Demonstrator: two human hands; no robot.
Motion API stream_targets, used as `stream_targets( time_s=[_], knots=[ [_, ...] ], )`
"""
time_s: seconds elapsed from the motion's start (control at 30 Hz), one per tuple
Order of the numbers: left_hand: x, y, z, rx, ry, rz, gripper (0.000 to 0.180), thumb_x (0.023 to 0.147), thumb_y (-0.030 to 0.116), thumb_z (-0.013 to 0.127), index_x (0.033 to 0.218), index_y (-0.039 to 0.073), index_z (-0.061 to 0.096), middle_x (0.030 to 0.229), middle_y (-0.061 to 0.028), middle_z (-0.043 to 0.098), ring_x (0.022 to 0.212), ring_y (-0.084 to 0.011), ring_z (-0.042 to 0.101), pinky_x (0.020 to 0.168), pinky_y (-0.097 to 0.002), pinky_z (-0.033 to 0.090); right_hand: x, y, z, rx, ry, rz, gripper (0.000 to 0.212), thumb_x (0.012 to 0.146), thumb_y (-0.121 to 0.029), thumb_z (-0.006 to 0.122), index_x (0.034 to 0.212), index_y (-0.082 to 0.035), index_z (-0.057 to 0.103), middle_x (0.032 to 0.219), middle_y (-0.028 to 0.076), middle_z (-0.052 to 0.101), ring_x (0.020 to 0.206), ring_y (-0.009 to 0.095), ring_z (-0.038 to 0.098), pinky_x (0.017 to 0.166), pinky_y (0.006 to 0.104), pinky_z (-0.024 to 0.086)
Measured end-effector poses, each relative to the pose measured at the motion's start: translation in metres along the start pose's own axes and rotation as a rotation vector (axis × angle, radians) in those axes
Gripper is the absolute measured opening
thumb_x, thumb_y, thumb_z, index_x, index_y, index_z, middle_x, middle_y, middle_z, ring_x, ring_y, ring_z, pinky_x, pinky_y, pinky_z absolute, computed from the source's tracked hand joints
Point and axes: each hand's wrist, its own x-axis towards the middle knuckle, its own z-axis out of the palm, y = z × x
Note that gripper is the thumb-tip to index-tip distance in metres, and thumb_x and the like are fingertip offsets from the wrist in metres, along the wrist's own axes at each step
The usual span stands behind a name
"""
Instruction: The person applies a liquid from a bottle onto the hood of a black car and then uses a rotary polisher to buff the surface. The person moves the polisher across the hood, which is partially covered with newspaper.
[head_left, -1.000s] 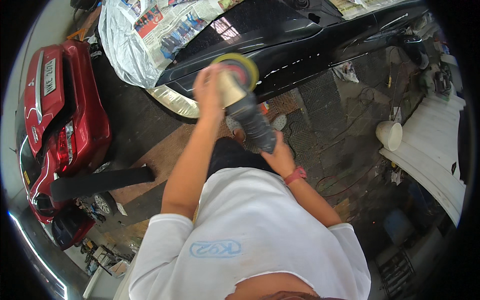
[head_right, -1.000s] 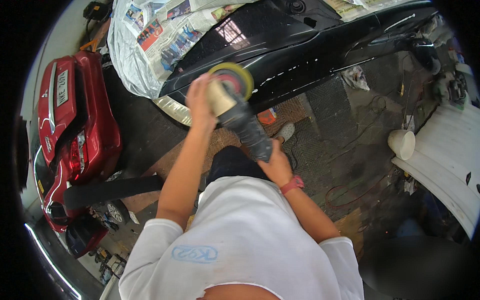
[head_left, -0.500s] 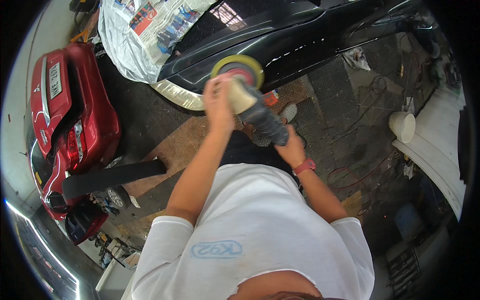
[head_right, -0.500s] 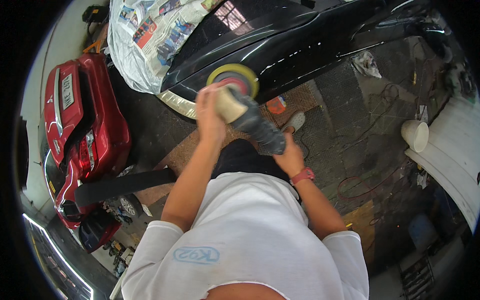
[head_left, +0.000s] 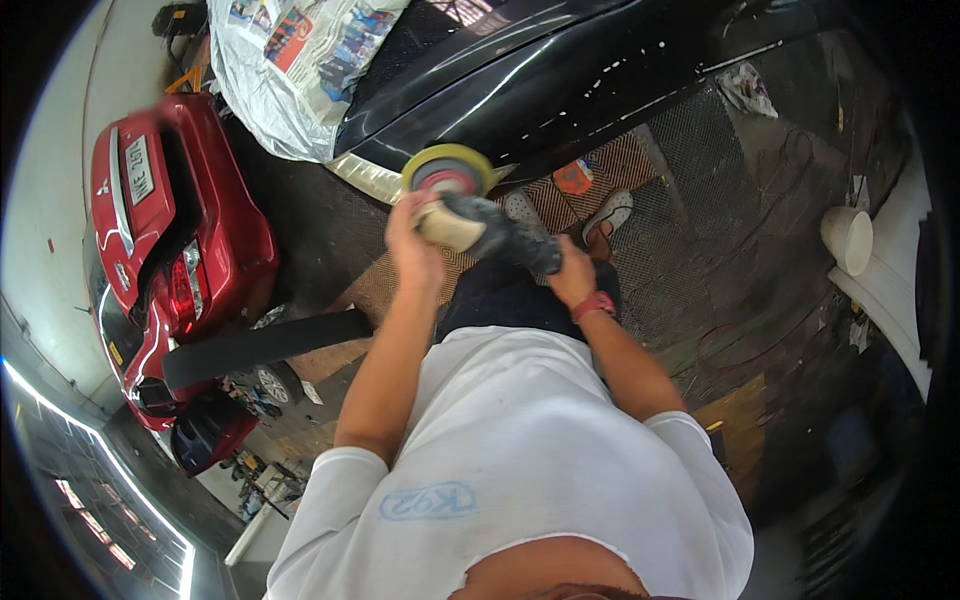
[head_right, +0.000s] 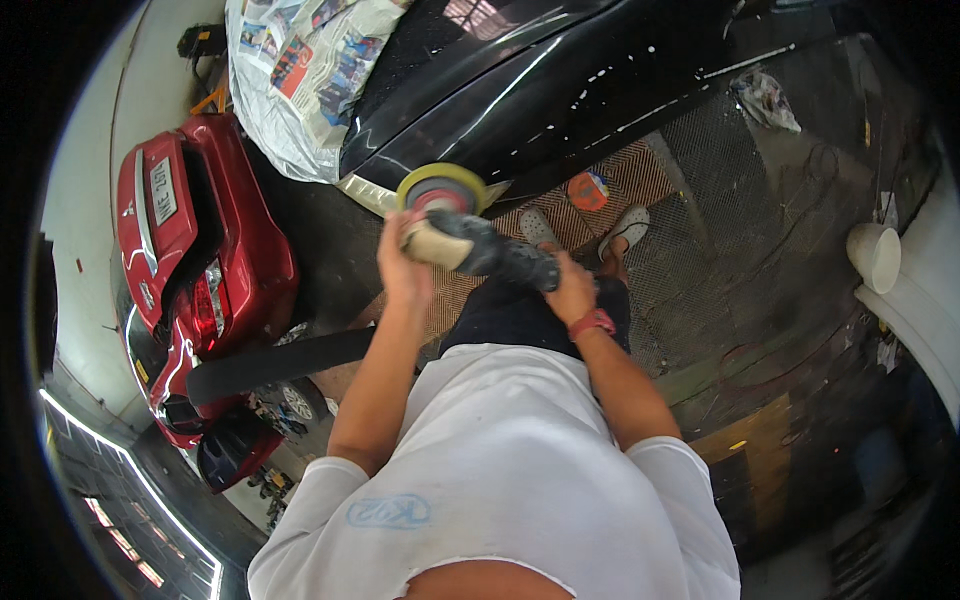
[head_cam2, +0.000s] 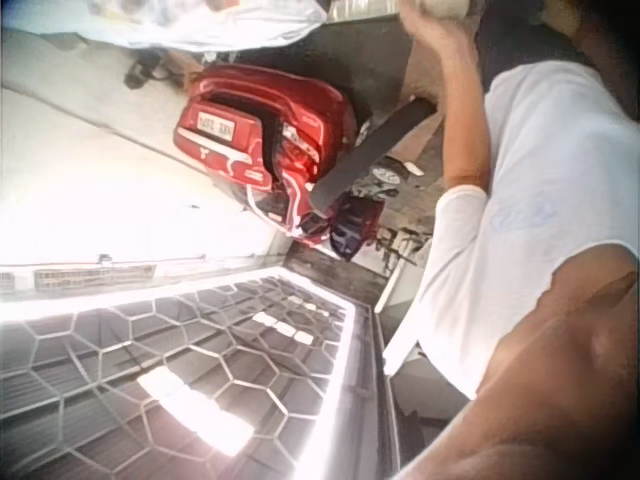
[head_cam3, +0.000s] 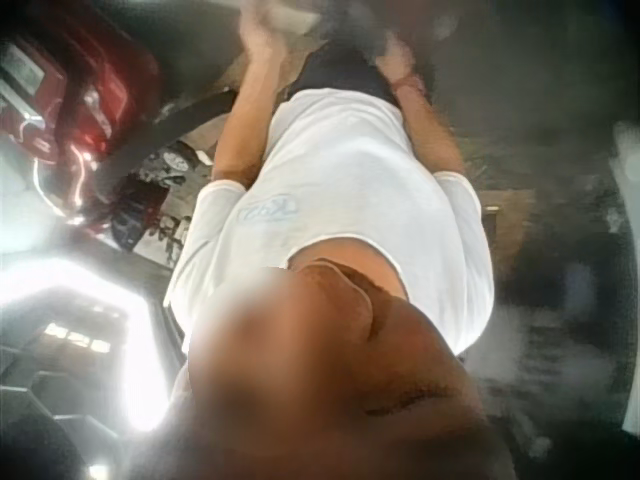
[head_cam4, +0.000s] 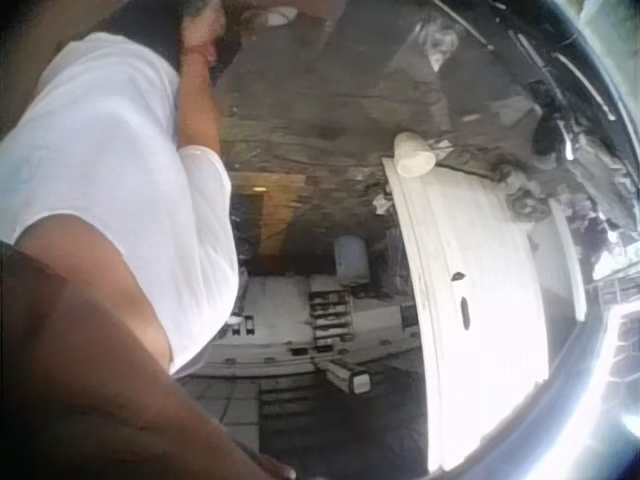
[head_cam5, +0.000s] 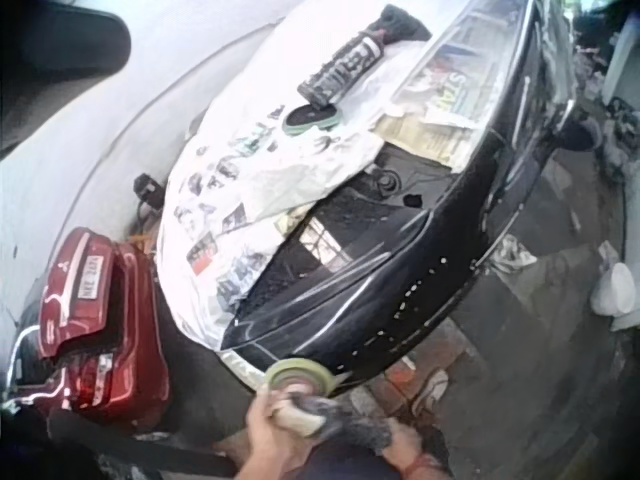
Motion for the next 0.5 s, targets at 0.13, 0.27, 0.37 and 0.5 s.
stream_targets(
  time_s=[0.13, 0.27, 0.37, 0.5],
  knots=[
    [0.013, 0.014, -0.047, -0.011, 0.121, -0.052, 0.042, 0.113, 0.045, 0.060, 0.112, 0.004, 0.069, 0.111, -0.0106, 0.073, 0.108, -0.0206, 0.069, 0.100, -0.0400, 0.055, 0.000, 0.001, 0.052, -0.063, -0.076, -0.071, 0.055, 0.083, -0.009, 0.082, 0.134, -0.010, 0.063, 0.111, 0.022, 0.077, 0.106, 0.045, 0.073, 0.094, 0.0569, 0.054],
    [-0.015, -0.007, -0.008, 0.155, -0.069, 0.032, 0.036, 0.113, 0.038, 0.063, 0.114, 0.004, 0.071, 0.118, -0.0121, 0.074, 0.111, -0.0208, 0.070, 0.104, -0.0406, 0.054, 0.003, 0.047, 0.063, 0.077, 0.043, -0.028, 0.048, 0.083, -0.007, 0.083, 0.129, -0.004, 0.069, 0.118, 0.021, 0.077, 0.112, 0.044, 0.073, 0.096, 0.0523, 0.057],
    [-0.052, -0.024, 0.080, 0.427, -0.370, 0.189, 0.025, 0.109, 0.025, 0.069, 0.121, 0.004, 0.072, 0.125, -0.0119, 0.074, 0.117, -0.0222, 0.070, 0.106, -0.0405, 0.054, 0.008, 0.077, 0.036, 0.517, 0.039, 0.035, 0.045, 0.084, -0.009, 0.087, 0.125, -0.002, 0.071, 0.119, 0.018, 0.078, 0.113, 0.036, 0.075, 0.099, 0.0444, 0.058],
    [-0.048, -0.055, 0.174, 0.765, -0.814, 0.592, 0.034, 0.101, 0.017, 0.078, 0.133, 0.008, 0.071, 0.129, -0.0114, 0.073, 0.123, -0.0260, 0.068, 0.111, -0.0395, 0.050, 0.023, 0.121, 0.028, 0.675, -0.046, 0.188, 0.050, 0.085, -0.012, 0.088, 0.131, -0.002, 0.070, 0.119, 0.011, 0.079, 0.109, 0.022, 0.074, 0.101, 0.0393, 0.056]
  ],
)
